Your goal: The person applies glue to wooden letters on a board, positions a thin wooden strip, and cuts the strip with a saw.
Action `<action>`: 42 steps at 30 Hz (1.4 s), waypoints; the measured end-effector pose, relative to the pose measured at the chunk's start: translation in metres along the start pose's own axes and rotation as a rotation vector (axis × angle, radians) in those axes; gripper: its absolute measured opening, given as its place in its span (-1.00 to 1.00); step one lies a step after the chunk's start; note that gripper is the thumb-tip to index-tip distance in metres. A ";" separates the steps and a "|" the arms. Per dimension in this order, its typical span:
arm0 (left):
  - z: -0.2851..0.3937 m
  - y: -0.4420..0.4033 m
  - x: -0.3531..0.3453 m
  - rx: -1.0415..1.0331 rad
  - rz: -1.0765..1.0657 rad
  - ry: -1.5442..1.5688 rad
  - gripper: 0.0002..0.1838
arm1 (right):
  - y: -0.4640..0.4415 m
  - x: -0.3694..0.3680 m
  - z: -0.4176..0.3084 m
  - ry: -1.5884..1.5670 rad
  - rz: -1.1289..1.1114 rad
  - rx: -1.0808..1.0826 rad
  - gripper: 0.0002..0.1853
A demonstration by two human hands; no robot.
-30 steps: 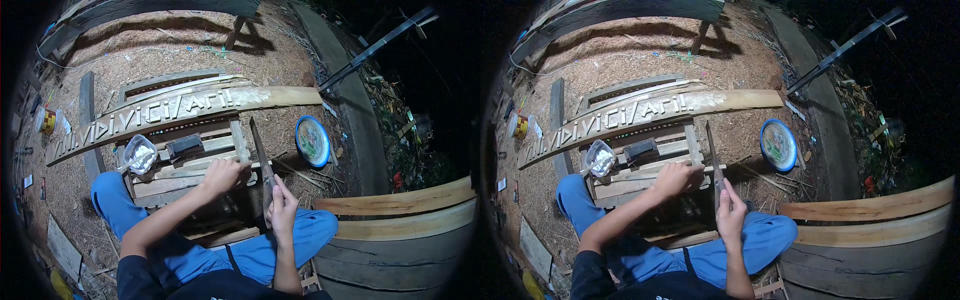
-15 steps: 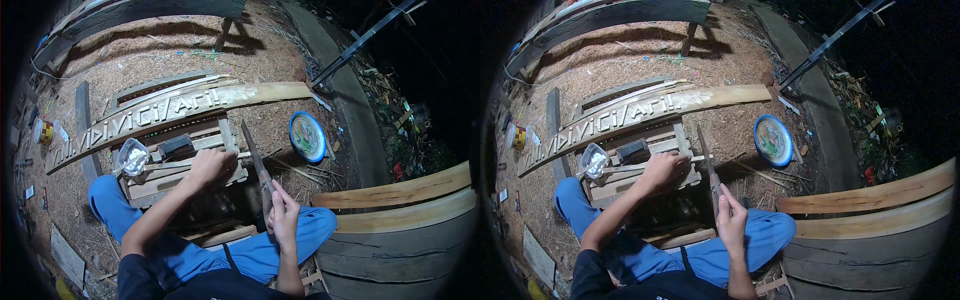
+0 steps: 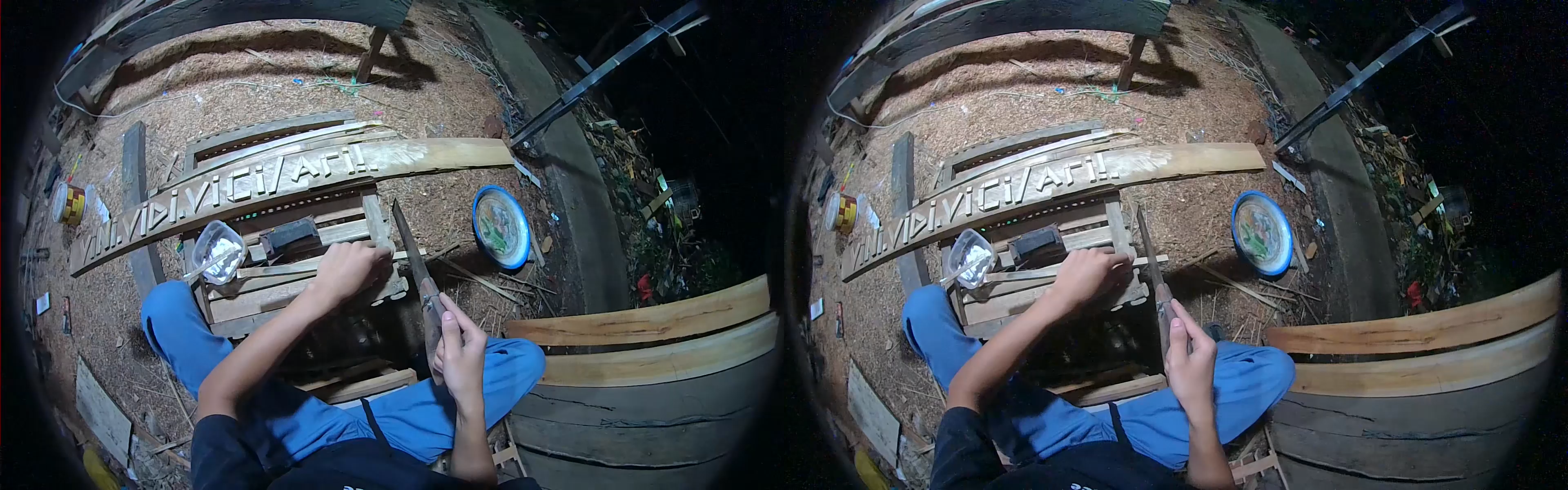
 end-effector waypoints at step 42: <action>0.005 0.007 -0.001 0.056 0.057 0.033 -0.71 | 0.001 0.005 -0.012 -0.114 -0.061 -0.070 -0.58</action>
Point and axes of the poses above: each hand's wrist, its own y-axis away from the middle knuckle, its own x-axis out of the back of the hand, z = x × y, the point moved 5 cm from there along -y, towards the middle knuckle, and after that the axes turned 6 degrees about y, right-handed, at the moved point
